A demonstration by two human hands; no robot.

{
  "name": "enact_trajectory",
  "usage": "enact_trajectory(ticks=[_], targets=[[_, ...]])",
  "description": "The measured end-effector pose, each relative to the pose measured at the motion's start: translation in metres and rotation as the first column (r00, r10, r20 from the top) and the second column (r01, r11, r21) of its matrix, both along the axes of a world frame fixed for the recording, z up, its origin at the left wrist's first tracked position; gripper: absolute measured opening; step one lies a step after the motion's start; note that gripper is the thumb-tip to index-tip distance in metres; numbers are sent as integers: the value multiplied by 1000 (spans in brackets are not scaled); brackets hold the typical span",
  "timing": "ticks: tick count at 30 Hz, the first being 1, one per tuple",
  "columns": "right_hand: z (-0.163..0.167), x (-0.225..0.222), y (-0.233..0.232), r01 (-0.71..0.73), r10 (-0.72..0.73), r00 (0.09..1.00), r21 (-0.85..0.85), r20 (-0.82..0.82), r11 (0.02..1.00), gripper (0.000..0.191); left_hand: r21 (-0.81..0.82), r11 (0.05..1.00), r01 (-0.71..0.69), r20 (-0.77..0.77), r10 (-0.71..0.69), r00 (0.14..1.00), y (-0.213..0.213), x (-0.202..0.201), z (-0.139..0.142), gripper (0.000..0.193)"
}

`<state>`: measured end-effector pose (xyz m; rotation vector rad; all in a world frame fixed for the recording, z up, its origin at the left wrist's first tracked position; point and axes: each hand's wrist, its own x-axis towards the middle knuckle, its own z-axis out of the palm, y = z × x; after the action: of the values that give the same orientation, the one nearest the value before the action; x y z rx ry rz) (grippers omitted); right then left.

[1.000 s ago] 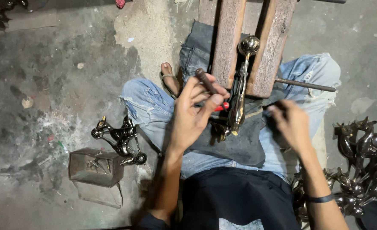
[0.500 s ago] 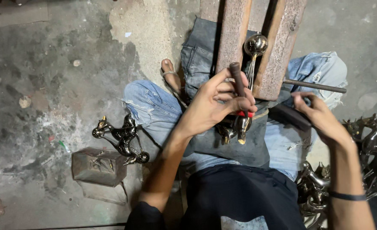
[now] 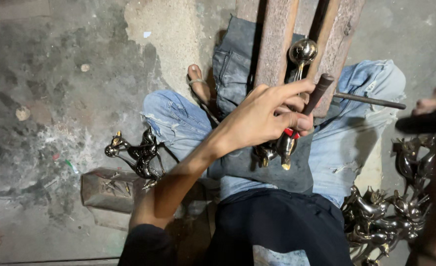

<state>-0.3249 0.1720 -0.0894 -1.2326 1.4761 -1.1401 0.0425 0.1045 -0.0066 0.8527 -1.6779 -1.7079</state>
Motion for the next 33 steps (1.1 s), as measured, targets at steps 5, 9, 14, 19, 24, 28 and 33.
enact_trajectory(ticks=[5,9,14,19,24,28,33], targets=[[24,13,-63,-188,155,889,-36,-431,981,31,-28,1000,1,8,-1,1000,-2,-3,5,48],[41,23,-77,-327,301,732,72,-612,942,31,-63,997,-33,17,35,999,0,-4,4,45],[50,22,-76,-311,319,768,112,-555,944,32,-65,998,1,33,1,999,1,-4,5,46],[64,36,-73,-319,348,770,150,-534,936,33,-93,995,27,29,-25,999,0,-5,6,43],[83,47,-76,-410,347,524,127,-778,903,51,-85,994,63,65,-58,996,0,-5,10,31],[84,48,-81,-448,314,475,81,-822,890,56,-106,994,14,61,-7,998,3,-6,13,38],[89,49,-84,-377,325,823,-22,-466,926,36,-103,994,-37,80,45,996,6,-1,12,39]])
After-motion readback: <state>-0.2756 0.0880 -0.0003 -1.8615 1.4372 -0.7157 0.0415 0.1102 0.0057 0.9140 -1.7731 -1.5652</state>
